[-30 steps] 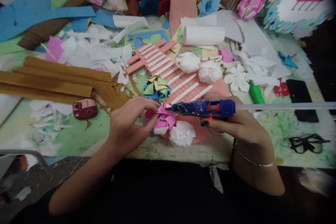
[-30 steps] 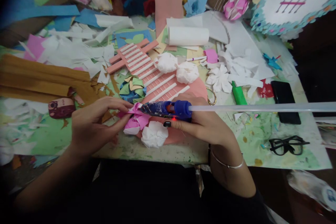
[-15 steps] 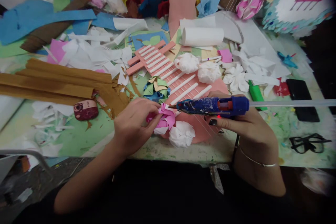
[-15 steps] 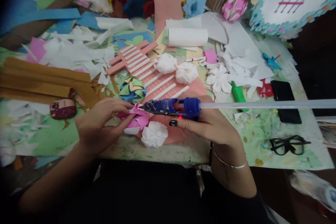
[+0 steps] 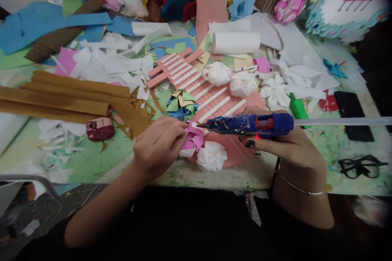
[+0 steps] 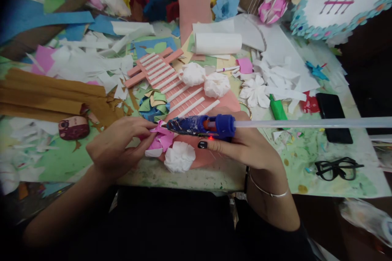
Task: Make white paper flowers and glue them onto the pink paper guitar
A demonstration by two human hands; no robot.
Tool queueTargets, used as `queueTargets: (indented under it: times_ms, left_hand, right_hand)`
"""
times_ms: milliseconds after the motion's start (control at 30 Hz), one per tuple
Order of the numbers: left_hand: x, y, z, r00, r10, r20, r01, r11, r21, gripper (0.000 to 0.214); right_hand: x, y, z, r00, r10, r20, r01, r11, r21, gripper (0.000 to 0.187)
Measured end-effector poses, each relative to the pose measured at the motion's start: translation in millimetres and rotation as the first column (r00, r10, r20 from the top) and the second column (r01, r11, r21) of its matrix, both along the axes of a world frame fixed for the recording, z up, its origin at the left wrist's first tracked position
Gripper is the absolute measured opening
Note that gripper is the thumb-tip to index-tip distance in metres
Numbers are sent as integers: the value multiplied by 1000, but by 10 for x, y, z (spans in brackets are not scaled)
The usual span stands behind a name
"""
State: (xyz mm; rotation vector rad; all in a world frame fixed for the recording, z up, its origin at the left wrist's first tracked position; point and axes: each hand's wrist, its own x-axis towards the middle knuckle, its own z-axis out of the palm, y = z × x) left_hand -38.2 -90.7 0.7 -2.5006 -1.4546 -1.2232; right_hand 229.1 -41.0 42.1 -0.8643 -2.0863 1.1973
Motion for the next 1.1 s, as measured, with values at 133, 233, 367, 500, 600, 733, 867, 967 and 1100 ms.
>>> queueTargets:
  times_ms: [133, 233, 367, 500, 600, 733, 867, 967, 1100]
  left_hand:
    - [13, 10, 0, 1000, 17, 7, -17, 1000, 7, 16]
    - [18, 17, -9, 1000, 17, 20, -18, 1000, 9, 16]
    - [10, 28, -24, 1000, 10, 18, -11, 999, 42, 15]
    - [12, 46, -35, 1000, -10, 8, 9, 995, 98, 15]
    - [28, 53, -42, 999, -29, 31, 24, 989, 145, 17]
    - [41, 49, -40, 999, -32, 26, 28, 988, 149, 18]
    - [23, 44, -32, 999, -21, 40, 17, 993, 120, 17]
    - [7, 46, -35, 999, -21, 34, 19, 997, 73, 17]
    - [7, 48, -39, 999, -21, 37, 19, 998, 60, 17]
  right_hand:
    - [-11, -45, 1, 998, -69, 4, 69, 996, -54, 8]
    - [-11, -64, 4, 994, -105, 15, 106, 990, -92, 9]
    - [5, -52, -6, 996, -92, 9, 92, 995, -47, 8]
    - [3, -47, -10, 996, -83, -31, 83, 997, 7, 6]
    - [-9, -48, 0, 996, -78, -39, 77, 997, -26, 5]
    - [-6, -31, 8, 999, -35, -17, 34, 997, -64, 7]
    - [2, -16, 7, 1000, -11, -20, 11, 999, -34, 7]
    - [0, -18, 4, 1000, -14, -15, 13, 998, -53, 8]
    - [1, -34, 0, 998, -58, -23, 57, 998, -39, 9]
